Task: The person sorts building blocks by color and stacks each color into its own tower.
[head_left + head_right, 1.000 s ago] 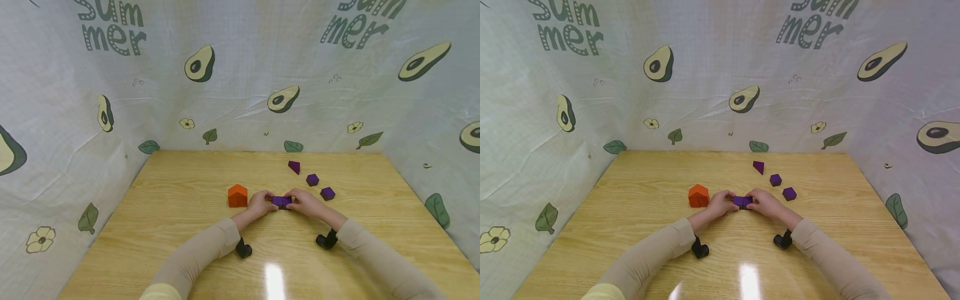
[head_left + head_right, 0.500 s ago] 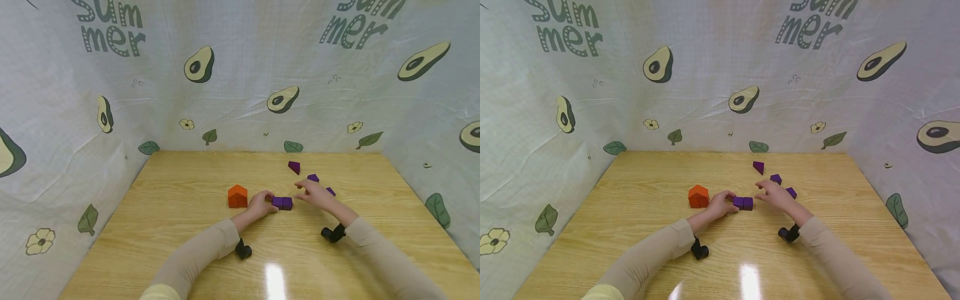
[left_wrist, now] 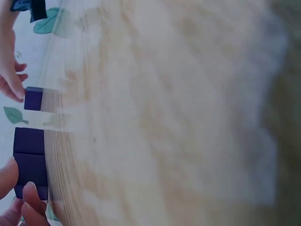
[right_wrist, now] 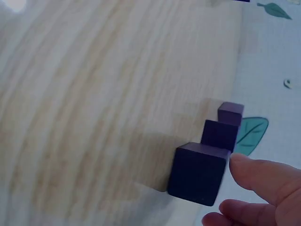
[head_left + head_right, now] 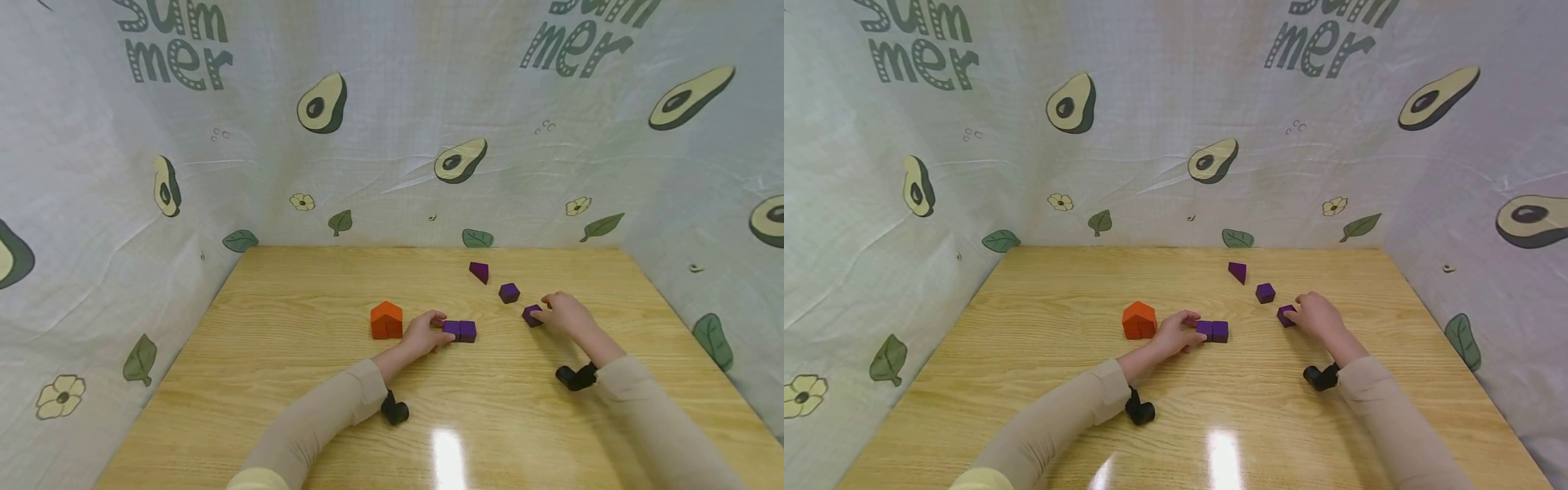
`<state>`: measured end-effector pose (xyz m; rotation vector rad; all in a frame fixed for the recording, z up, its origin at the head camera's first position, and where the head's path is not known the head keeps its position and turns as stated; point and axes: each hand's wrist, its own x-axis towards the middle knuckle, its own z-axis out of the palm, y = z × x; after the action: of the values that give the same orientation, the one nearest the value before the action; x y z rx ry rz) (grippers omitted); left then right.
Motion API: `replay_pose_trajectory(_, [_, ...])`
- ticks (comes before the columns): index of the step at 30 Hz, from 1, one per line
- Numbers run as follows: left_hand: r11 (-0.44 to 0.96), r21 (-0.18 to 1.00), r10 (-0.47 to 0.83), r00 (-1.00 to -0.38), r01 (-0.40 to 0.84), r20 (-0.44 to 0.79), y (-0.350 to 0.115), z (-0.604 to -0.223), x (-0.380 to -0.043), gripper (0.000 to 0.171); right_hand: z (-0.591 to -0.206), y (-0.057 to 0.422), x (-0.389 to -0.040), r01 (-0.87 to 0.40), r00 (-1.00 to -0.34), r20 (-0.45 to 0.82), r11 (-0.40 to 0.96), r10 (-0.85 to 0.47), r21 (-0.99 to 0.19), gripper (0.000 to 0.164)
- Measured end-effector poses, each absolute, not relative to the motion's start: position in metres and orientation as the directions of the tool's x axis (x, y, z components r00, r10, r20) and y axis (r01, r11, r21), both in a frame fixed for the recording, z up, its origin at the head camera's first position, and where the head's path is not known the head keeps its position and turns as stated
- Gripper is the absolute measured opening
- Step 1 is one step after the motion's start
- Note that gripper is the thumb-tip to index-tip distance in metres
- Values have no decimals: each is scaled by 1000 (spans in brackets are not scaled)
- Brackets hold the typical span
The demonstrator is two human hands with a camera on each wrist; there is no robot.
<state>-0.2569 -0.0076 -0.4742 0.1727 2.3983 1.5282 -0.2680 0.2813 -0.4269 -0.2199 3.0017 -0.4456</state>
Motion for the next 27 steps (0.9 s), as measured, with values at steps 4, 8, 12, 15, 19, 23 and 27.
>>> replay_pose_trajectory(4, [425, 903, 250, -952, -58, -178, -8, -476, -258, 42, -432, 284, -267, -113, -985, -91, 942, -149, -315, 53])
replay_pose_trajectory(8, [425, 904, 244, -954, -56, -174, -8, -476, -257, 39, -438, 284, -268, -128, -985, -65, 927, -161, -352, 48])
replay_pose_trajectory(12, [419, 906, 239, -956, -58, -171, -8, -475, -257, 37, -442, 283, -269, -123, -987, -50, 917, -154, -380, 45])
replay_pose_trajectory(15, [416, 908, 238, -957, -56, -168, -8, -474, -256, 35, -444, 283, -268, -106, -990, -41, 914, -133, -392, 45])
replay_pose_trajectory(19, [411, 911, 242, -957, -47, -159, -9, -472, -256, 35, -445, 281, -265, -97, -993, -27, 908, -118, -408, 45])
replay_pose_trajectory(23, [409, 912, 249, -957, -38, -151, -9, -472, -256, 35, -445, 281, -264, -109, -992, -17, 900, -128, -421, 45])
replay_pose_trajectory(27, [405, 914, 248, -957, -38, -149, -9, -472, -255, 34, -446, 281, -265, -128, -990, -5, 897, -144, -423, 43])
